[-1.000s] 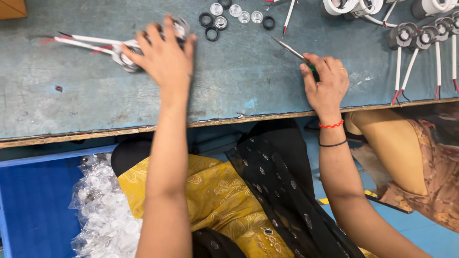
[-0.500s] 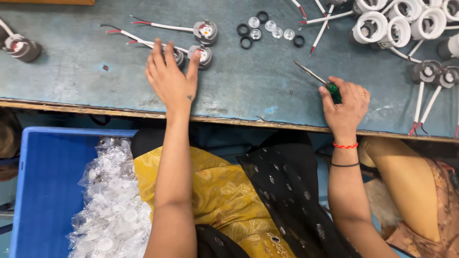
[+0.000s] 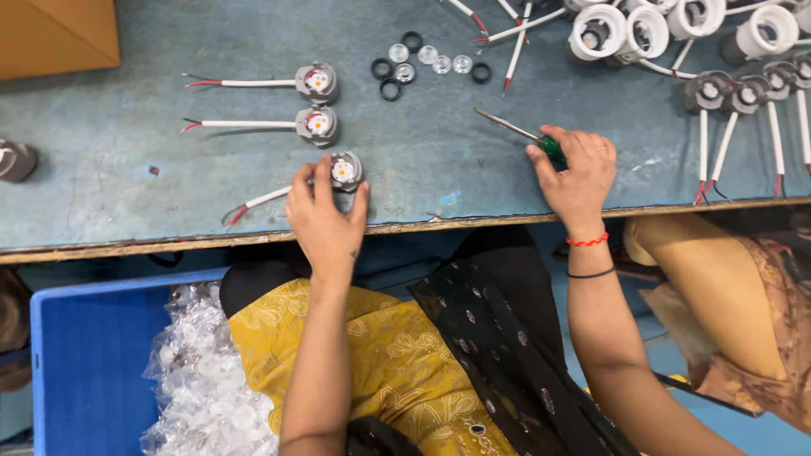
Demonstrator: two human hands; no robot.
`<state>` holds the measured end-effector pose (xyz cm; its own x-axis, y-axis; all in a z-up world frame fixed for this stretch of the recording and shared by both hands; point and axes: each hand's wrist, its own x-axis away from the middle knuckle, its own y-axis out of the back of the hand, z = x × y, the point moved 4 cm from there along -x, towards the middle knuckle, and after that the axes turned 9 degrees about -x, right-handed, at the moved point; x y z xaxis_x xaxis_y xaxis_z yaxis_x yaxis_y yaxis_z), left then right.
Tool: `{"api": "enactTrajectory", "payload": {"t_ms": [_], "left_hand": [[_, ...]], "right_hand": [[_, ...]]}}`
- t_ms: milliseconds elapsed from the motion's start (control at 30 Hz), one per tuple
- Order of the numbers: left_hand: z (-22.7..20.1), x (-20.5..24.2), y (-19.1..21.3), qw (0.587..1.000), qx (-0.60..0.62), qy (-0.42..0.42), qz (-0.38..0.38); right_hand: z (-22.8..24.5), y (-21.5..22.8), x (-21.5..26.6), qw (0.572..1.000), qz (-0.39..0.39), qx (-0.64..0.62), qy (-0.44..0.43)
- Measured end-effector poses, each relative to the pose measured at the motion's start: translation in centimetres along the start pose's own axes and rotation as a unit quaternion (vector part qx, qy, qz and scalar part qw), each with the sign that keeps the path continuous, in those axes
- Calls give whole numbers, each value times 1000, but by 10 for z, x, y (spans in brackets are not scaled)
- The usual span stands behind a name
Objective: The person assembles small electrical components, likely LED light fixtures, at a workbench. They use a screwdriver to tighten screws on the fixtures and attach black rubber rings to the base of each unit.
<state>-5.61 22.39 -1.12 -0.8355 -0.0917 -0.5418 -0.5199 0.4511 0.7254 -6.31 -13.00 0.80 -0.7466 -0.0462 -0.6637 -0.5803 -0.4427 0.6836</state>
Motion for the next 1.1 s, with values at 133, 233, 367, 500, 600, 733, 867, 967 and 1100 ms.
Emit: {"api": "enactTrajectory", "payload": {"t_ms": [133, 233, 367, 500, 600, 733, 867, 967, 1100], "left_hand": [[-25, 8, -5, 999, 4, -7, 31], [-42, 3, -12, 994, 12, 16, 104], [-60, -4, -13, 979, 19, 21, 203], [-64, -25, 10, 985, -58, -146, 77], [-54, -46, 5, 974, -51, -186, 119], [-55, -66, -28, 955, -18, -91, 281], [-63, -75, -39, 950, -7, -29, 311], [-58, -82, -17, 949, 82, -112, 283], [-22, -98, 6, 912, 33, -129, 388]], "right_hand": [[4, 1, -2, 1000, -4, -5, -2], [5, 3, -4, 1000, -2, -4, -6], [6, 4, -3, 1000, -3, -6, 11], [1, 4, 0, 998, 21, -41, 36], [-14, 9, -4, 996, 42, -40, 65], [-48, 24, -7, 999, 33, 12, 5], [-61, 17, 10, 996, -14, 44, -70], [-58, 9, 16, 995, -23, 61, -70], [-57, 8, 16, 992, -28, 64, -105]]}}
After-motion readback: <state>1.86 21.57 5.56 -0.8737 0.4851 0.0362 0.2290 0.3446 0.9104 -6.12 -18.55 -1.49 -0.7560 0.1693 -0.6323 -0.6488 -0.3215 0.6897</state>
